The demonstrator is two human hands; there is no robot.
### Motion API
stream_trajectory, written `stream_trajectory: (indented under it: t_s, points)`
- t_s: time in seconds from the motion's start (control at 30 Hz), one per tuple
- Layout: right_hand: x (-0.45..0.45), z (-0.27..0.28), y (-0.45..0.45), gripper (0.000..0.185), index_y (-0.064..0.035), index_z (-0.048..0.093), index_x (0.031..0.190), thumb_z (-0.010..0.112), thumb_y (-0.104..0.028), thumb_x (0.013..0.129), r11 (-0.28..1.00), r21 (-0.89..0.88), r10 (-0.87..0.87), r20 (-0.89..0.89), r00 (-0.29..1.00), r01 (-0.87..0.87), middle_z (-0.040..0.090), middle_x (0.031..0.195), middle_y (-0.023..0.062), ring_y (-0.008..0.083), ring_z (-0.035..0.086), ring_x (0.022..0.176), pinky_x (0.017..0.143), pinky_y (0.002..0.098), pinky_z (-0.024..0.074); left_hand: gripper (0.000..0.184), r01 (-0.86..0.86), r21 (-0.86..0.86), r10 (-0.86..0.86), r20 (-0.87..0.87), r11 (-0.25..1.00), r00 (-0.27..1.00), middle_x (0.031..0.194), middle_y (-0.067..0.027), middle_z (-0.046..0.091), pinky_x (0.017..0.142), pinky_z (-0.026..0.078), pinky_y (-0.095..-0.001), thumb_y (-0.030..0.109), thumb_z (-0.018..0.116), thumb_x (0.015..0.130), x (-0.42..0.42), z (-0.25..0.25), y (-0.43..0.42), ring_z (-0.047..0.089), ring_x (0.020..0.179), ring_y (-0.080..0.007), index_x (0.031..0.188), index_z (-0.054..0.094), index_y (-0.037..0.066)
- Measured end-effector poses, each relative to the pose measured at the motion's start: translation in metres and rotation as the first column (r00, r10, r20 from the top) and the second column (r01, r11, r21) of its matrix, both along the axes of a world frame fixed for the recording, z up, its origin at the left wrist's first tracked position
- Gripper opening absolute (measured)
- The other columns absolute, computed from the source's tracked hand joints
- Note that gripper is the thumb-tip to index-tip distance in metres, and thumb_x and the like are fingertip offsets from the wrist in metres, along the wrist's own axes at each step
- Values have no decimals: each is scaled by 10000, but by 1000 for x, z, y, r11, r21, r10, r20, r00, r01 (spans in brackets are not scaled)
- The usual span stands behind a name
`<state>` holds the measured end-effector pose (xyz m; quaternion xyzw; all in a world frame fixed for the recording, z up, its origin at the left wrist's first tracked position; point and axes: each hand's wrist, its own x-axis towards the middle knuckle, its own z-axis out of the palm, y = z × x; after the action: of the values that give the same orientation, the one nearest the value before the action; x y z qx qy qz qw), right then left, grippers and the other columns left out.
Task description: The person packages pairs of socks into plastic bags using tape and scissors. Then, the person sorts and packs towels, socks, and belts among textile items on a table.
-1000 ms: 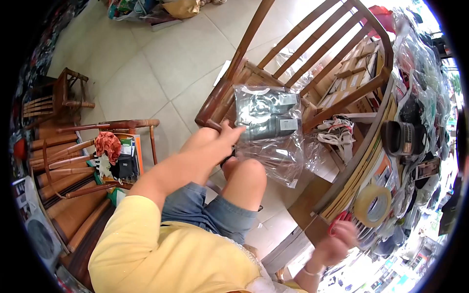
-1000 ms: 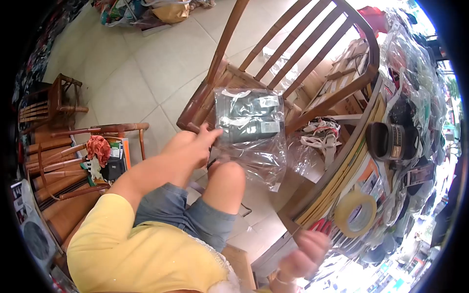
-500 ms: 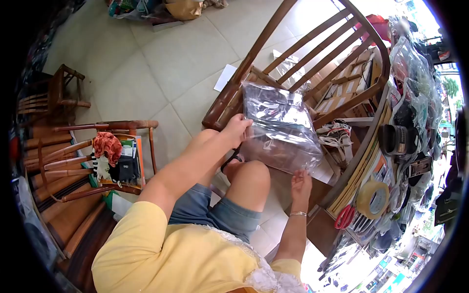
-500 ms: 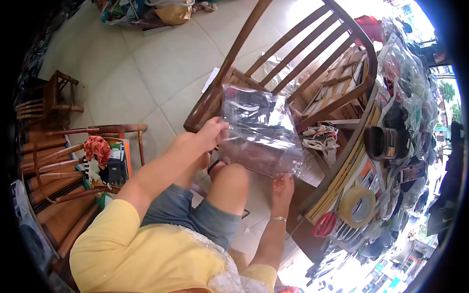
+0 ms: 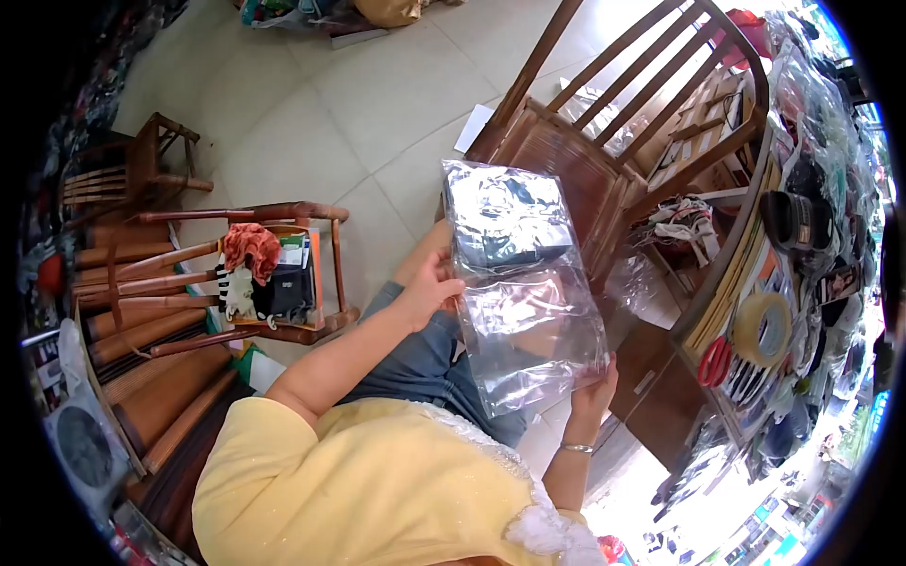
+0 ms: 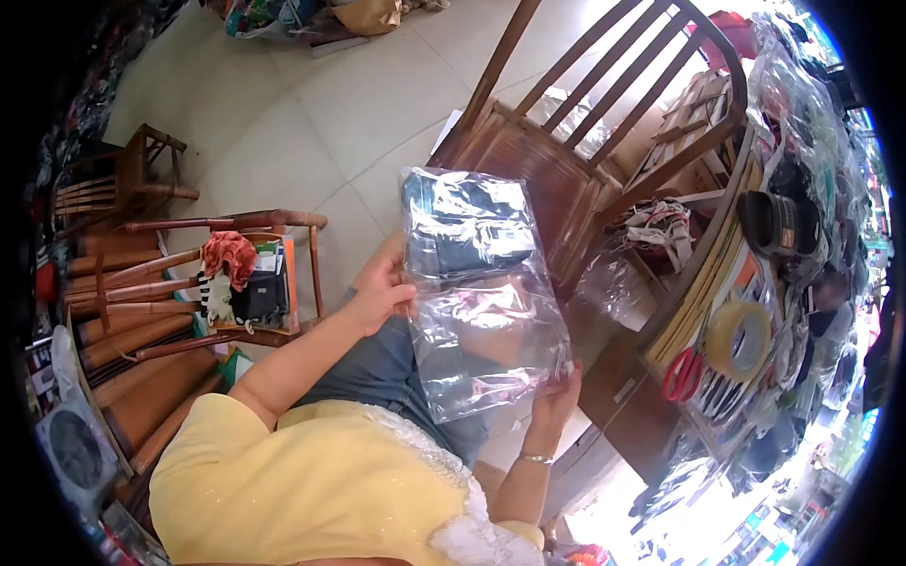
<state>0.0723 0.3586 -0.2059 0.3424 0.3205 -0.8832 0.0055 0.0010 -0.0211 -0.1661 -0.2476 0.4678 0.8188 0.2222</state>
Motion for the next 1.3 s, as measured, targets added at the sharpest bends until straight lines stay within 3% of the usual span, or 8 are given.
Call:
stream_trajectory:
  t_s: [0.4,0.53,0.67,0.77,0.8,0.87,1.0,1.3]
  points:
    - [51,50,-54,489,-63,436,1312,590,-7,851,918,286,256,106,961,-276,625,865,68,151,590,733,633,248,472,502,20,19,-20,-21,1000,1000,812,-75,600,621,511,-279,20,587,855,94,8,32,627,706,-174,1280,321,5]
    - [59,46,-33,525,-29,423,1317,611,9,828,805,455,320,205,925,-380,619,801,79,139,578,648,592,235,454,355,874,-297,-923,-89,384,375,921,-58,647,800,479,-274,149,592,881,70,51,-15,605,852,-121,1213,559,24]
    - [65,43,-28,537,14,403,1327,609,-14,832,775,477,352,219,910,-415,614,799,69,132,573,670,600,227,446,365,371,-497,-522,-208,785,827,1057,-64,631,833,491,-328,135,617,860,2,58,-42,601,932,-151,1209,554,51]
    - [73,34,-26,532,30,394,1334,595,-34,846,797,476,324,181,929,-371,618,818,71,135,574,689,624,236,451,438,-388,-915,-635,-363,105,682,993,-30,631,782,483,-287,239,663,839,-56,10,-63,599,899,-120,1218,547,51]
    - [76,32,-25,535,20,390,1342,599,-52,855,802,473,323,171,931,-365,620,837,79,141,575,689,637,252,463,438,-392,-913,-643,-368,113,672,993,-30,631,782,483,-287,239,663,839,-63,2,-70,599,899,-120,1218,547,51]
    - [87,44,-36,556,3,382,1350,616,-92,856,889,377,221,151,964,-262,619,875,89,158,585,702,651,277,476,452,535,-499,-542,148,681,827,1021,-19,623,822,463,-275,281,673,835,-73,-7,-78,578,957,-115,1206,560,50]
    - [115,76,-47,611,-39,377,1349,669,-217,843,936,57,339,128,932,-348,608,985,110,214,619,762,682,353,509,360,248,-503,-379,-177,828,908,972,-24,635,746,456,-239,195,651,864,-39,-13,-80,581,850,-95,1165,578,12]
    - [74,88,-44,470,-62,427,1287,555,-345,934,931,123,332,108,937,-344,607,939,66,191,604,819,689,302,489,357,-105,-452,-20,-264,886,964,1034,-17,618,820,448,-236,128,655,857,56,8,-106,555,932,-88,1185,568,17]
